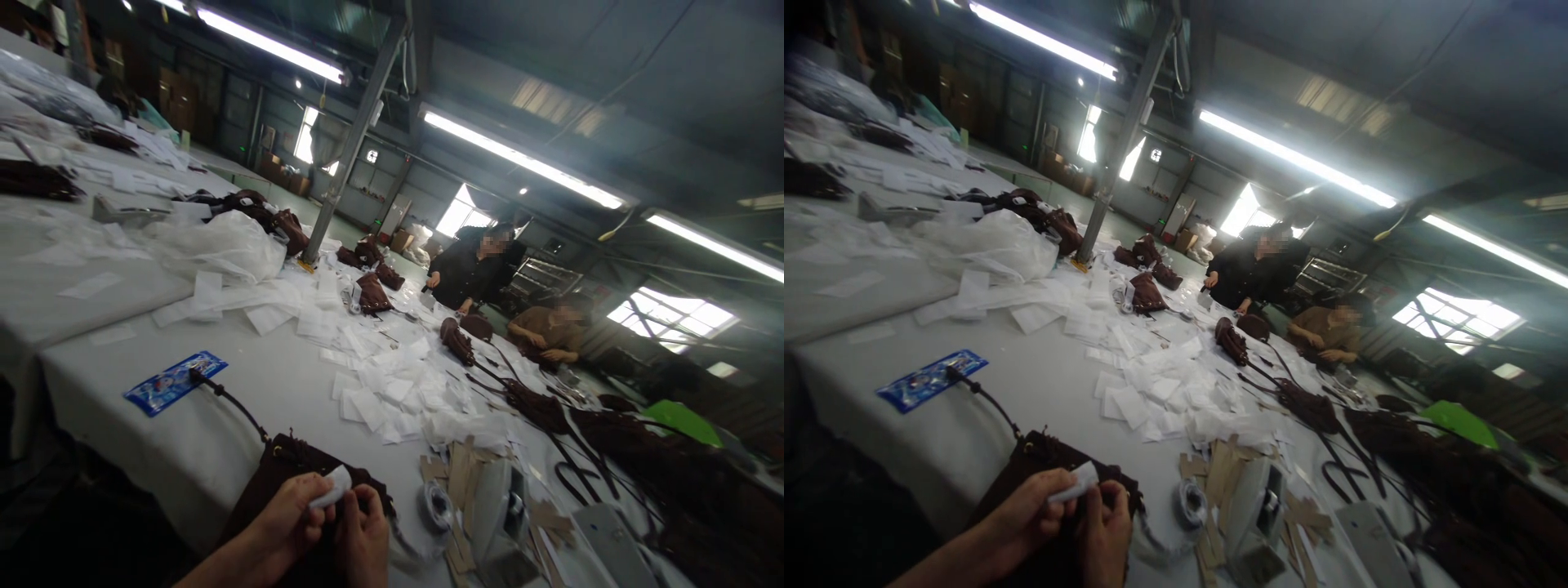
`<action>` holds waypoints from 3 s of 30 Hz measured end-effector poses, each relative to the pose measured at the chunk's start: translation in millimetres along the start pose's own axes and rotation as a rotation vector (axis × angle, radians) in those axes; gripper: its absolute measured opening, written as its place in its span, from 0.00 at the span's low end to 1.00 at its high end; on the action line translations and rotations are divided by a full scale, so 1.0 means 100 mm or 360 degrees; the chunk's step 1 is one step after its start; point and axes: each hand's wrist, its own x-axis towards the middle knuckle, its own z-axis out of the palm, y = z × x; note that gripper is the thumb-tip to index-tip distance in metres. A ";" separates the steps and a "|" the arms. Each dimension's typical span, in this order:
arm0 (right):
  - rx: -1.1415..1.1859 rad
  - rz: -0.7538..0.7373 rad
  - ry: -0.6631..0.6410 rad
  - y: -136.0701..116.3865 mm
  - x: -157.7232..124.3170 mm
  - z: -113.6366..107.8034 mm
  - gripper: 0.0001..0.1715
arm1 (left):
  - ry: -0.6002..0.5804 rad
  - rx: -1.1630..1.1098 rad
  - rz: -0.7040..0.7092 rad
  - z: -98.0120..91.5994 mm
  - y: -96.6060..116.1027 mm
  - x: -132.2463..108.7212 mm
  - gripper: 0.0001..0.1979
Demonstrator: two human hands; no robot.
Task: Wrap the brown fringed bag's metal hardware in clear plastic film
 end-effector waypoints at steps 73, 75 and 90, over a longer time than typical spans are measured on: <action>0.0485 0.0350 -0.0322 -0.27 -0.30 0.40 0.30 | -0.0102 0.1514 0.1308 -0.46 -0.18 -0.31 0.11; 0.0410 0.0284 -0.0336 -0.20 -0.29 0.37 0.29 | 0.0084 0.1296 0.0999 -0.41 -0.16 -0.28 0.12; 0.0035 0.0116 -0.0160 -0.25 -0.38 0.18 0.31 | 0.0224 0.0811 0.0313 -0.58 -0.31 -0.06 0.30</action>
